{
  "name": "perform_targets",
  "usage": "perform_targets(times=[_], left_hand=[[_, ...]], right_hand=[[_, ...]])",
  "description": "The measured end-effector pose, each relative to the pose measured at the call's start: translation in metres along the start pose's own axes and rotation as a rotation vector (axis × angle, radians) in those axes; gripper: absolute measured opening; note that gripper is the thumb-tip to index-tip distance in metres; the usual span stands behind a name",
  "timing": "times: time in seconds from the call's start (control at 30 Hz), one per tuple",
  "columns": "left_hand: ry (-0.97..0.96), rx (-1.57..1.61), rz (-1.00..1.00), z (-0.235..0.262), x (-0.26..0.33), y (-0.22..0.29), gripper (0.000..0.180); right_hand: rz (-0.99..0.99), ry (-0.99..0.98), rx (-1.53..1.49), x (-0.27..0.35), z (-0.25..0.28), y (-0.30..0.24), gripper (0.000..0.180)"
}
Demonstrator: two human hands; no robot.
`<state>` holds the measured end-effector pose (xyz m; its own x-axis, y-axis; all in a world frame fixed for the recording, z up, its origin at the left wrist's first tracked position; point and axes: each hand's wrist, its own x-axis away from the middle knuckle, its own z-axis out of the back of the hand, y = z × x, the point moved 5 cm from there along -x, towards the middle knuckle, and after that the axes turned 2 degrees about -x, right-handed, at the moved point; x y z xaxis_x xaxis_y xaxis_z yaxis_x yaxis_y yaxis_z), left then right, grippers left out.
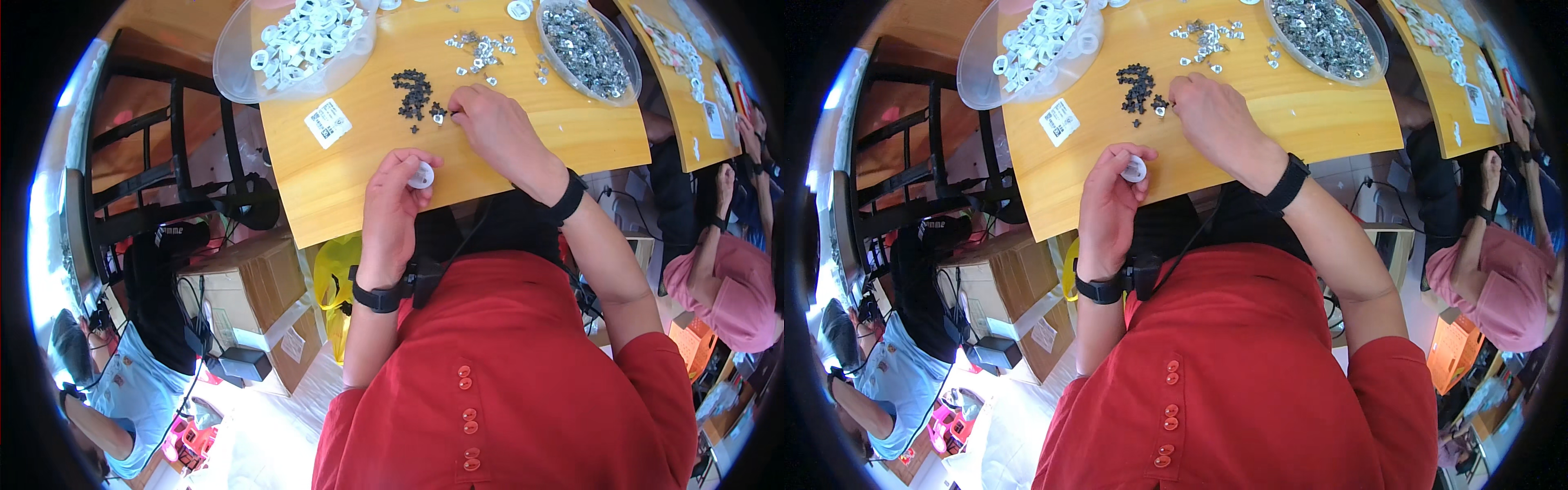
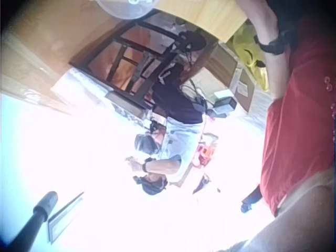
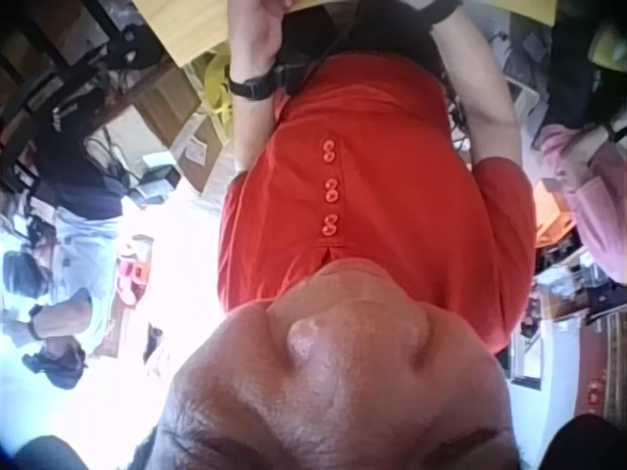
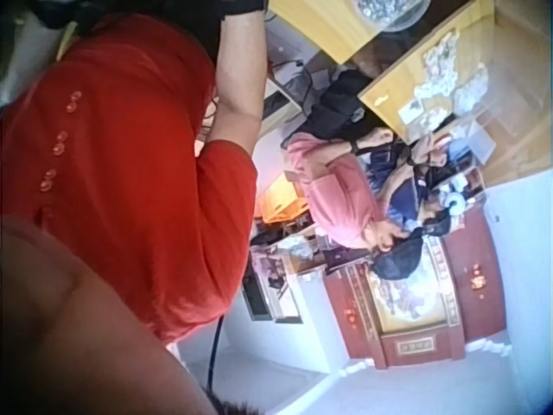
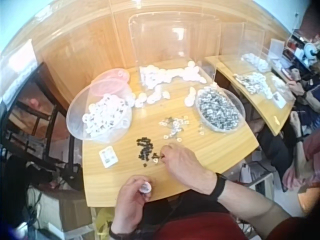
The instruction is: Assembling small black plastic components into a white circular plastic base and bagging the finished products.
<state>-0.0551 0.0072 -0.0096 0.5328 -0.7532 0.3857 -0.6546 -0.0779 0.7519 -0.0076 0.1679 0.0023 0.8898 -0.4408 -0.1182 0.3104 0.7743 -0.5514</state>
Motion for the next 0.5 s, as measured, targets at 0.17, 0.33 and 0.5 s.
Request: perform_targets(times=[0.17,0.33,0.5], left_hand=[[0.083,-0.159,0.012,-0.009,-0.010,-0.003,0.019],[0.125,-0.176,0.017,-0.019,-0.020,-0.007,0.021],[0.120,-0.168,0.044,-0.027,-0.024,-0.007,0.020]], right_hand=[[-0.061,0.051,-0.332,0.005,0.015,0.001,0.012],[-0.045,0.087,-0.368,0.007,0.014,0.010,0.013],[-0.145,-0.030,-0.752,0.012,0.012,0.012,0.013]])
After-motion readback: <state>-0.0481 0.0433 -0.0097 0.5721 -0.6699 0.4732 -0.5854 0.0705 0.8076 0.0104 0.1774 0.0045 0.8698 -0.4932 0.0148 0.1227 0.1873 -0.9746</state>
